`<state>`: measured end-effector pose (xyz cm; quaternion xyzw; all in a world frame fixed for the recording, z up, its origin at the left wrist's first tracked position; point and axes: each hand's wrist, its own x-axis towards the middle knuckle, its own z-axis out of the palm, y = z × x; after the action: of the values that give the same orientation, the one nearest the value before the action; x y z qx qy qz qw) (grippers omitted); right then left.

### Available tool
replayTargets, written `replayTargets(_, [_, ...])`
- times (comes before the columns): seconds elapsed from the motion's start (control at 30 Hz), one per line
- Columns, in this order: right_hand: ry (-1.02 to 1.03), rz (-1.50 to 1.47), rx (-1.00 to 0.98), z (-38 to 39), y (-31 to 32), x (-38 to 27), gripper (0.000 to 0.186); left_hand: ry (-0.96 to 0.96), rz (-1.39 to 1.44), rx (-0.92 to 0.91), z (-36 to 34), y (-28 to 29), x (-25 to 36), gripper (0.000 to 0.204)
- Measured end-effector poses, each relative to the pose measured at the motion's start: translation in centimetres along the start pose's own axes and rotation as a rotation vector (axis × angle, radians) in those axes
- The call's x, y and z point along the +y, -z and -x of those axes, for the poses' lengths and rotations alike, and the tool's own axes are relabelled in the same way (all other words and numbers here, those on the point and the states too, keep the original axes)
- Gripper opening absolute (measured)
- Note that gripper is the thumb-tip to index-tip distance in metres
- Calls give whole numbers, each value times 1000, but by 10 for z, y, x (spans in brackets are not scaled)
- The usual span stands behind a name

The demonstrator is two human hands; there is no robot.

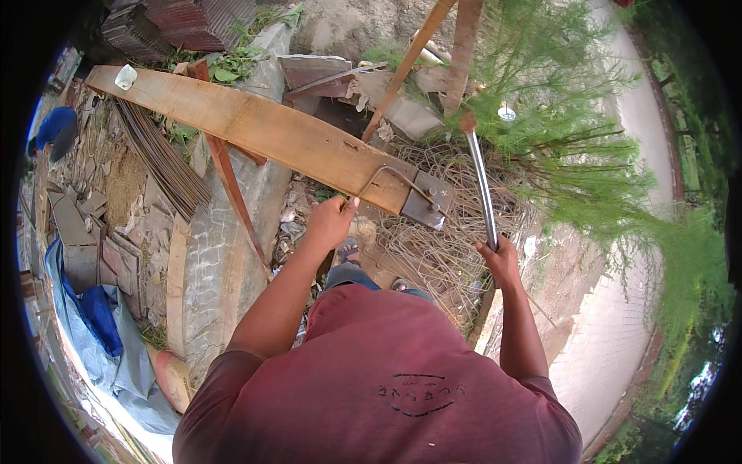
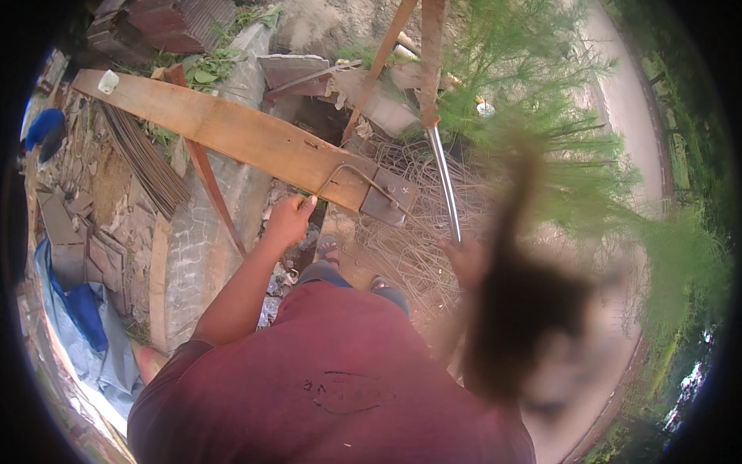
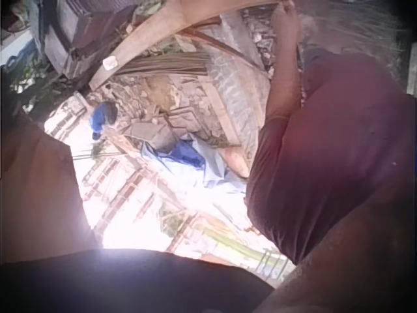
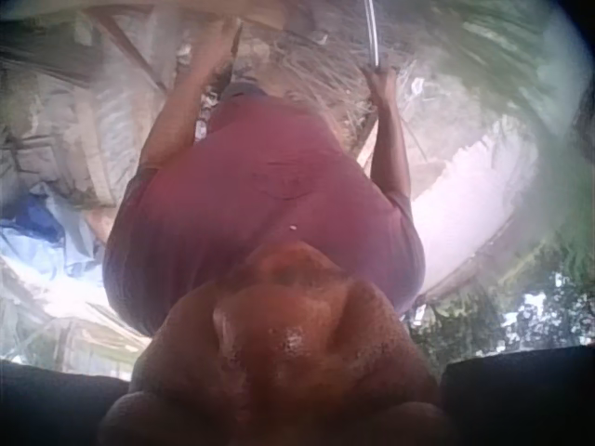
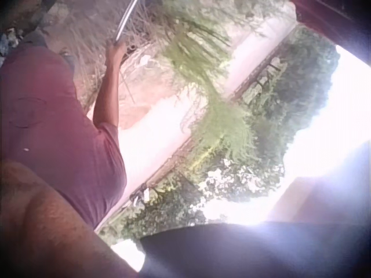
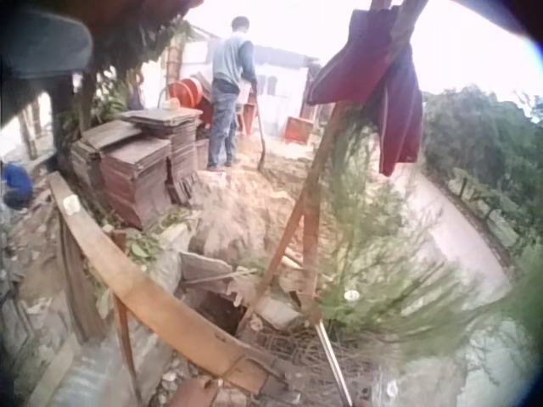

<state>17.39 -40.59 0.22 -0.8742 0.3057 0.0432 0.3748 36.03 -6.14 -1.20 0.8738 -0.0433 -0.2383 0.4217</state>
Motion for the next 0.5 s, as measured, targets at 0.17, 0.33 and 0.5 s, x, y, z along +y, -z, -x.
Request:
replayTargets(0.17, [-100, 2, -66, 3, 5, -24, 32, -59, -179, 53, -20, -12, 7, 41])
replayTargets(0.33, [40, 265, -31, 5, 29, -28, 33, 11, -166, 73, -13, -5, 17, 39])
replayTargets(0.5, [308, 468, 122, -29, 93, 17, 27, 48, -111, 61, -15, -6, 17, 39])
